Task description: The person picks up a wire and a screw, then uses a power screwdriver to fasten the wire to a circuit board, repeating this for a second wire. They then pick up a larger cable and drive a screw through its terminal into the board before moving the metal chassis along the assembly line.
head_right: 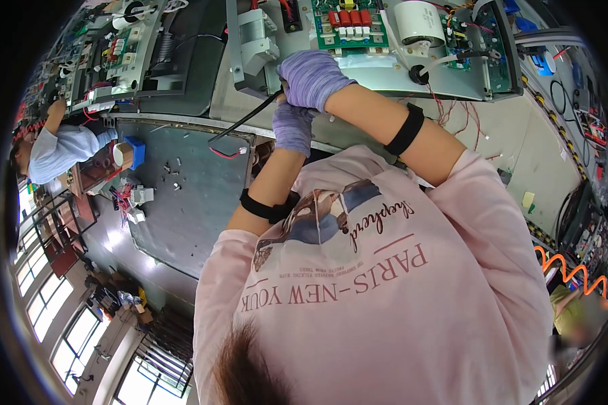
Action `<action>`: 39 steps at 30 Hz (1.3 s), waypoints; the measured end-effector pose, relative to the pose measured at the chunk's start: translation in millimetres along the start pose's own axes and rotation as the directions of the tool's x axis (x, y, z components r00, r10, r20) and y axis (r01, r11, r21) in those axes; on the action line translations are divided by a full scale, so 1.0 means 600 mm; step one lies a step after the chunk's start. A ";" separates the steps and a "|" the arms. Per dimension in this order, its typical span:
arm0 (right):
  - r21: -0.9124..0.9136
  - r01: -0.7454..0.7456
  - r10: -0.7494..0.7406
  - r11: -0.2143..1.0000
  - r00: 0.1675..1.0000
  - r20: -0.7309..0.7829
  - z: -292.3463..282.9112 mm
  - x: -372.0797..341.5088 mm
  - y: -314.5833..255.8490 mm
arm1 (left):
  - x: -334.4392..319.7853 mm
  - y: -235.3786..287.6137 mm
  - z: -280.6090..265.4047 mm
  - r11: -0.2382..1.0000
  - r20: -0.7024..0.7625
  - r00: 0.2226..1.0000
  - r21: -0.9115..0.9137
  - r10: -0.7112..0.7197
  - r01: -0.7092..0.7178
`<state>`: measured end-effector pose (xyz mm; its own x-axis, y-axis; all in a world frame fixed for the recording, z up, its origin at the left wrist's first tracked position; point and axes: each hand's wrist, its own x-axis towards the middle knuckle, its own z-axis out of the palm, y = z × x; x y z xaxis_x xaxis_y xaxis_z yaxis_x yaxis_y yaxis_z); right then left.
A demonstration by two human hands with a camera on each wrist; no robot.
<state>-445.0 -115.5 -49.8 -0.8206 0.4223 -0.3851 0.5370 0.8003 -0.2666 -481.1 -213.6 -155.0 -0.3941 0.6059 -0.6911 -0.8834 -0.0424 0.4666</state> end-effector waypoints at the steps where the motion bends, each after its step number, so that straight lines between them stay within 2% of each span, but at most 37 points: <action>1: -0.013 0.026 -0.027 1.000 0.995 -0.095 0.013 0.002 0.004 | -0.009 0.006 0.009 1.000 -0.054 0.998 -0.001 -0.028 0.028; 2: -0.029 0.052 -0.056 0.998 0.981 -0.188 0.026 0.003 0.010 | -0.007 0.002 0.005 1.000 -0.054 0.998 -0.007 -0.024 0.024; 3: -0.034 0.055 -0.060 0.998 0.980 -0.188 0.042 0.002 0.020 | -0.005 -0.005 0.001 1.000 -0.122 0.992 0.021 0.023 -0.021; 4: 0.092 0.127 -0.090 0.988 0.939 -0.332 0.049 -0.002 0.028 | -0.007 -0.005 0.003 0.997 -0.187 0.980 0.053 0.072 -0.063; 5: 0.202 0.216 -0.099 0.955 0.877 -0.471 0.054 -0.002 0.036 | -0.008 -0.003 0.005 0.997 -0.185 0.980 0.046 0.075 -0.068; 6: 0.197 0.220 -0.105 0.955 0.877 -0.469 0.060 -0.001 0.043 | -0.012 -0.004 0.004 0.996 -0.178 0.981 0.058 0.077 -0.068; 8: 0.124 0.274 -0.205 0.954 0.894 -0.399 0.056 -0.006 0.044 | -0.021 -0.001 0.013 0.995 -0.175 0.982 0.070 0.076 -0.064; 12: -0.002 0.260 -0.239 0.966 0.882 -0.406 0.039 -0.005 0.028 | -0.009 -0.006 0.019 0.993 -0.248 0.963 -0.038 0.101 -0.114; 14: -0.109 0.199 -0.221 0.974 0.940 -0.259 0.030 -0.002 0.019 | 0.004 -0.004 0.018 0.985 -0.264 0.958 -0.095 0.112 -0.141; 15: -0.110 0.200 -0.222 0.974 0.940 -0.257 0.022 -0.001 0.015 | 0.011 -0.001 0.016 0.982 -0.266 0.963 -0.164 0.050 -0.096; 16: -0.143 0.186 -0.212 0.972 0.959 -0.189 0.012 -0.003 0.006 | 0.011 0.002 0.016 0.972 -0.264 0.965 -0.231 -0.012 -0.051; 17: -0.176 0.176 -0.199 0.968 0.973 -0.120 0.005 -0.004 0.001 | 0.011 0.002 0.017 0.971 -0.265 0.964 -0.233 -0.013 -0.051; 19: -0.160 0.162 -0.177 0.974 0.981 -0.082 -0.005 -0.003 -0.002 | 0.010 0.001 0.018 0.993 -0.327 0.938 0.045 0.114 -0.105; 21: -0.148 0.143 -0.151 0.979 0.987 -0.049 -0.004 -0.002 0.005 | 0.008 0.003 0.011 0.991 -0.314 0.943 0.111 0.108 -0.076; 23: 0.150 0.081 -0.060 0.985 0.988 -0.139 0.021 -0.003 0.026 | 0.004 0.011 0.021 0.983 -0.296 0.949 0.175 0.105 -0.055; 24: 0.147 0.081 -0.061 0.986 0.988 -0.139 0.037 -0.009 0.028 | -0.005 0.013 0.027 0.974 -0.328 0.937 0.221 0.122 -0.049; 26: 0.124 0.145 -0.069 0.982 0.875 -0.478 0.063 -0.026 0.025 | -0.010 0.013 0.031 0.962 -0.359 0.923 0.268 0.140 -0.042; 27: 0.222 0.150 -0.023 0.963 0.871 -0.490 0.072 -0.028 0.025 | -0.011 0.012 0.031 0.958 -0.351 0.924 0.282 0.153 -0.051; 28: 0.227 0.146 -0.017 0.963 0.871 -0.491 0.084 -0.028 0.027 | -0.016 0.013 0.033 0.953 -0.344 0.925 0.297 0.165 -0.060; 30: 0.486 0.222 0.193 0.845 0.721 -0.665 0.101 -0.026 0.036 | -0.030 0.012 0.040 0.968 -0.334 0.931 0.241 0.148 -0.068; 32: 0.532 0.226 0.256 0.816 0.684 -0.683 0.102 -0.029 0.041 | -0.037 0.013 0.046 0.979 -0.319 0.938 0.186 0.136 -0.078; 34: 0.665 0.176 0.354 0.726 0.734 -0.580 0.102 -0.038 0.044 | -0.033 0.012 0.046 0.990 -0.353 0.930 0.128 0.101 -0.059; 36: 0.673 0.166 0.357 0.721 0.743 -0.566 0.100 -0.044 0.048 | -0.024 0.014 0.042 0.989 -0.332 0.939 0.143 0.085 -0.039; 38: 0.642 0.257 0.250 0.722 0.768 -0.589 0.099 -0.045 0.052 | -0.014 0.014 0.042 0.967 -0.423 0.895 0.251 0.139 -0.032; 39: 0.658 0.298 0.231 0.692 0.771 -0.593 0.097 -0.046 0.052 | -0.007 0.015 0.036 0.966 -0.438 0.891 0.257 0.120 -0.004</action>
<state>-394.1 -127.1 -99.0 -0.6249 0.7631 0.1652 0.2554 0.3997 -0.8804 -481.9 -199.0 -136.0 -0.5684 0.1866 -0.8013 -0.7869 0.1610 0.5957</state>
